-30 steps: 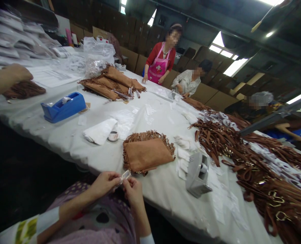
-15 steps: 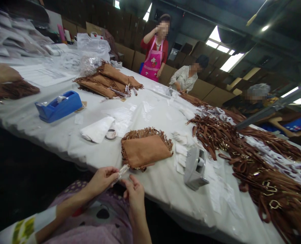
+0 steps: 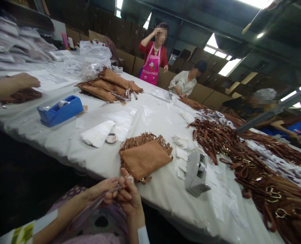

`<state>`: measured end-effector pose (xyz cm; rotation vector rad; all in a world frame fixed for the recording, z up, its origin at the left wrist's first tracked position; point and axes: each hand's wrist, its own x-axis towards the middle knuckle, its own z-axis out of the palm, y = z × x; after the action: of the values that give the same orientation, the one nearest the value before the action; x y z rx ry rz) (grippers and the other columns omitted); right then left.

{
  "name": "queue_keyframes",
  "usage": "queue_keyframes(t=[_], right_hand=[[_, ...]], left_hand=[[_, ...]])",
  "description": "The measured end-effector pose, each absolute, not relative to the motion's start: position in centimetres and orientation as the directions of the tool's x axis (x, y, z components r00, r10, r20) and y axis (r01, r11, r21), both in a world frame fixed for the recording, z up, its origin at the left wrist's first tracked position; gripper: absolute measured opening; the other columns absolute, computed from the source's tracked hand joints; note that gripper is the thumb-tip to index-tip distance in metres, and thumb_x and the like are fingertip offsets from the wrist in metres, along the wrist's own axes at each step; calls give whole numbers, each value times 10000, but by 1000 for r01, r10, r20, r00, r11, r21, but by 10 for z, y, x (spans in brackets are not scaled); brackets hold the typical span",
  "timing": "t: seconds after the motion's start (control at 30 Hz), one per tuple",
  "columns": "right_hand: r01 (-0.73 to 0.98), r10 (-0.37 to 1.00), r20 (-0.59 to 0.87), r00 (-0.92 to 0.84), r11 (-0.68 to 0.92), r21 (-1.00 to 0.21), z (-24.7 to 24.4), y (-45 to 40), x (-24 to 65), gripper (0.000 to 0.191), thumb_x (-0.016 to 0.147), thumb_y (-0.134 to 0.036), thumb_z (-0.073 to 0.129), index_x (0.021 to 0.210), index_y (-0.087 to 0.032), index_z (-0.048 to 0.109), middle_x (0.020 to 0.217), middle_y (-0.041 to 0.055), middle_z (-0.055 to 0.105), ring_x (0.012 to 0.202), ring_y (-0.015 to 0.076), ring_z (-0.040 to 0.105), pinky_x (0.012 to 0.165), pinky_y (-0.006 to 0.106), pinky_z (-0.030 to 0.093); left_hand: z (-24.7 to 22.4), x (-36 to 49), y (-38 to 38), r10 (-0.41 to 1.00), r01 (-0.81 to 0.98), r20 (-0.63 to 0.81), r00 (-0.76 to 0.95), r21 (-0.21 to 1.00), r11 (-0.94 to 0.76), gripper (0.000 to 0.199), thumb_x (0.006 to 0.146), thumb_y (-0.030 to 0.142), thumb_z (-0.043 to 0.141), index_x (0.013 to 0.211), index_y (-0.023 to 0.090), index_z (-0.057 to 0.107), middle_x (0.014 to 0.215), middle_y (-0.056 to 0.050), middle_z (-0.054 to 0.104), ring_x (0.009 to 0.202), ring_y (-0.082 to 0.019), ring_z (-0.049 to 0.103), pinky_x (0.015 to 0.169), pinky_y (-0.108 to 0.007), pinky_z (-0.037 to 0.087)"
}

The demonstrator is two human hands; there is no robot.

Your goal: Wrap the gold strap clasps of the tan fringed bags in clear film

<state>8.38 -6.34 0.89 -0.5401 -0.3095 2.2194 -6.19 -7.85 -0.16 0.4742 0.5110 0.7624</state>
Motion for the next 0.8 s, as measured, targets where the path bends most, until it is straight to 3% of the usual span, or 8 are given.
queue_keyframes(t=[0.17, 0.23, 0.33, 0.4, 0.47, 0.57, 0.67, 0.8], right_hand=[[-407, 748, -370, -550, -628, -664, 7, -66, 94, 462, 716, -360, 757, 1104, -181, 582, 630, -72, 540, 324, -29, 209, 329, 110, 185], [-239, 773, -437, -460, -581, -778, 8, -71, 106, 510, 705, -484, 729, 1061, -141, 603, 625, -36, 571, 313, -11, 265, 322, 137, 178], [99, 873, -468, -139, -458, -883, 8, -80, 135, 557, 731, -646, 587, 811, -97, 645, 597, 25, 600, 304, 40, 359, 315, 185, 216], [290, 937, -322, 136, -349, -891, 8, -85, 156, 505, 772, -606, 540, 781, -112, 645, 627, 47, 624, 380, 98, 475, 370, 216, 339], [464, 959, -80, 270, -203, -862, 5, -86, 171, 368, 785, -461, 553, 934, -138, 645, 775, 66, 662, 597, 173, 600, 541, 266, 471], [718, 967, 202, 158, 29, -696, -3, -78, 176, 401, 701, -237, 564, 1091, -149, 597, 1036, 111, 634, 964, 267, 578, 836, 386, 465], [854, 941, 325, 95, 91, -512, -14, -64, 170, 383, 689, -156, 533, 1064, -129, 604, 1062, 160, 605, 1023, 316, 520, 880, 464, 410], [901, 875, 483, -37, 239, -363, -21, -47, 168, 239, 765, -117, 471, 919, -178, 643, 1002, 140, 616, 966, 296, 517, 849, 455, 393]], left_hand=[[0, -63, -78, 749, -430, -268, 606, 681, 592, 374, 799, 444, 624, 1004, 146, 527, 611, 9, 577, 414, -42, 470, 413, -137, 326], [0, -64, -77, 730, -368, -320, 604, 701, 612, 418, 789, 426, 640, 1065, 135, 526, 624, 3, 593, 401, -32, 447, 404, -133, 300], [-2, -64, -75, 689, -276, -390, 611, 711, 647, 515, 746, 413, 683, 1124, 125, 485, 678, -28, 639, 416, -46, 475, 412, -142, 309], [-6, -61, -73, 698, -252, -410, 588, 727, 639, 554, 734, 418, 690, 1140, 135, 442, 708, -39, 653, 487, -84, 546, 462, -164, 372], [-8, -58, -71, 735, -263, -412, 538, 746, 611, 566, 739, 448, 675, 1140, 150, 409, 735, -33, 653, 561, -111, 587, 523, -192, 421], [-9, -51, -68, 800, -277, -408, 440, 786, 553, 621, 740, 521, 645, 1175, 171, 373, 795, -29, 648, 592, -112, 591, 547, -204, 433], [-8, -41, -64, 828, -232, -421, 370, 822, 521, 766, 717, 596, 627, 1272, 189, 289, 811, -45, 656, 543, -111, 589, 501, -197, 417], [-12, -24, -51, 870, -209, -410, 274, 858, 470, 862, 674, 698, 581, 1300, 212, 241, 726, -42, 650, 383, -126, 537, 372, -213, 375]])
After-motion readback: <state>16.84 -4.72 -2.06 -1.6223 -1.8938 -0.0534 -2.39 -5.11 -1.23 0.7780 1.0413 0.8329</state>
